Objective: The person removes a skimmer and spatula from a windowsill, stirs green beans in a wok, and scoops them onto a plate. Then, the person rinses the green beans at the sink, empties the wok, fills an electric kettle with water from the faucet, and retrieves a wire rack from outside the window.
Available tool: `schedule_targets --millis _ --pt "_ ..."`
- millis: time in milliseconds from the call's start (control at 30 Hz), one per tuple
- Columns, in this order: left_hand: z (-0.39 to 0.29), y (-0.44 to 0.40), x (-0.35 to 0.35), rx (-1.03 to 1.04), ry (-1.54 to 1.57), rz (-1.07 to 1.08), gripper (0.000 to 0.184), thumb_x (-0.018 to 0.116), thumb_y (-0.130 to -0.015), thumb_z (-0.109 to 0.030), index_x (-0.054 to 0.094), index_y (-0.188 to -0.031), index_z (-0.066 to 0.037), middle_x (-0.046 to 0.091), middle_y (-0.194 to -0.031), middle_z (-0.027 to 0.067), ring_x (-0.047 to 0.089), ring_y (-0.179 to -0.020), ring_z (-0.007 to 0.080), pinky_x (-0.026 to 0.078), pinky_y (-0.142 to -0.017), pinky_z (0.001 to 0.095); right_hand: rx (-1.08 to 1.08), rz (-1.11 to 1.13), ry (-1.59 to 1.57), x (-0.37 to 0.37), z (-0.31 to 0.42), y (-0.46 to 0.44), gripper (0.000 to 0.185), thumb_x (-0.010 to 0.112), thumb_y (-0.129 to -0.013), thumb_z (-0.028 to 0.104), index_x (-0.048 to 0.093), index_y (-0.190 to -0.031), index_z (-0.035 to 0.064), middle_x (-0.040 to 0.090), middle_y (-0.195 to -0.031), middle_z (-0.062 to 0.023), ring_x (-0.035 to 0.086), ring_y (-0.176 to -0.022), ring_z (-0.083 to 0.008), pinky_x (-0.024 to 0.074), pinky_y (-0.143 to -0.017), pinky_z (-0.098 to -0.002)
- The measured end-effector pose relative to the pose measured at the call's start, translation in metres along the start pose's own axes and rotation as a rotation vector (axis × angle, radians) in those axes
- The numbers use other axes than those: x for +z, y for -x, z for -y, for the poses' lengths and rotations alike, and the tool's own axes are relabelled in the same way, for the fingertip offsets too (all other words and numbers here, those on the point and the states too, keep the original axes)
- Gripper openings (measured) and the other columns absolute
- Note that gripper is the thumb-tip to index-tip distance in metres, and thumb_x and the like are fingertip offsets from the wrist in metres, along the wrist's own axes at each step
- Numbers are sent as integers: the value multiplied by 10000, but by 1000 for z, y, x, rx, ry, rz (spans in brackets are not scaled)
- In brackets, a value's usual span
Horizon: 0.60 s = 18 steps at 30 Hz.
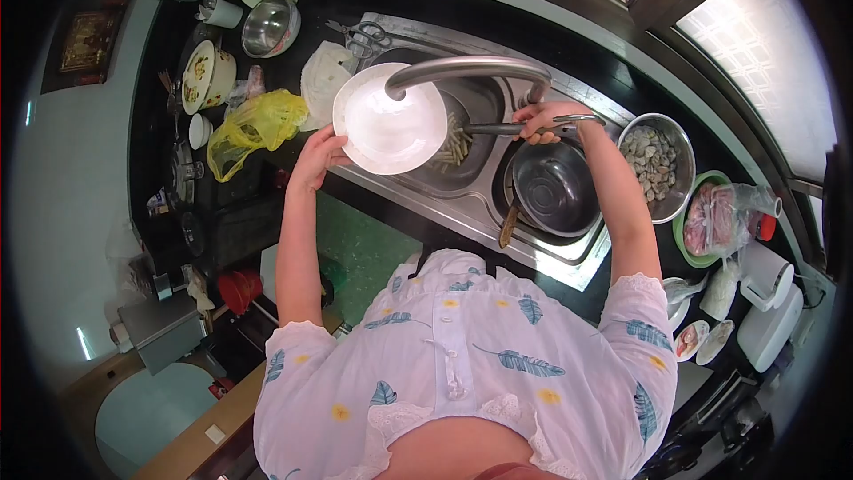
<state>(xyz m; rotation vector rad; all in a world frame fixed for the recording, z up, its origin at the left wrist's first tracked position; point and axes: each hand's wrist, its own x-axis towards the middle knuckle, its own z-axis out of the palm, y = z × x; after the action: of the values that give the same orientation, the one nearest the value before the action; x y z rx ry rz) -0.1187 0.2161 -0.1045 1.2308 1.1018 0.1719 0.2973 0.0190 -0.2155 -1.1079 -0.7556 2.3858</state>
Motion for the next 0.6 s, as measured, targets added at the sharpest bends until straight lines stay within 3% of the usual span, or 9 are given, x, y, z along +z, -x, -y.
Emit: schedule_targets --millis 133,467,600 --pt "2 -6 6 -12 26 -3 365 569 -890 -145 547 -1233 -22 653 -1042 68 657 -861 153 543 -728 289 -33 56 -123 1 -12 -5 179 569 -842 97 519 -1010 61 484 -649 35 432 -453 -9 308 -357 -171" --pt "81 -41 7 -138 206 109 396 615 -891 -223 539 -1247 -67 634 -1119 23 613 -980 144 482 -829 310 -193 -130 -189 32 -28 6 175 545 -855 105 531 -1019 46 494 -660 21 417 -447 -18 303 -360 -182" --pt "99 -37 36 -163 323 101 326 622 -893 -209 564 -1184 -74 658 -1035 35 647 -892 117 540 -743 259 -212 -255 -195 55 -41 14 193 551 -849 112 520 -1028 47 491 -658 19 414 -445 -22 302 -363 -189"
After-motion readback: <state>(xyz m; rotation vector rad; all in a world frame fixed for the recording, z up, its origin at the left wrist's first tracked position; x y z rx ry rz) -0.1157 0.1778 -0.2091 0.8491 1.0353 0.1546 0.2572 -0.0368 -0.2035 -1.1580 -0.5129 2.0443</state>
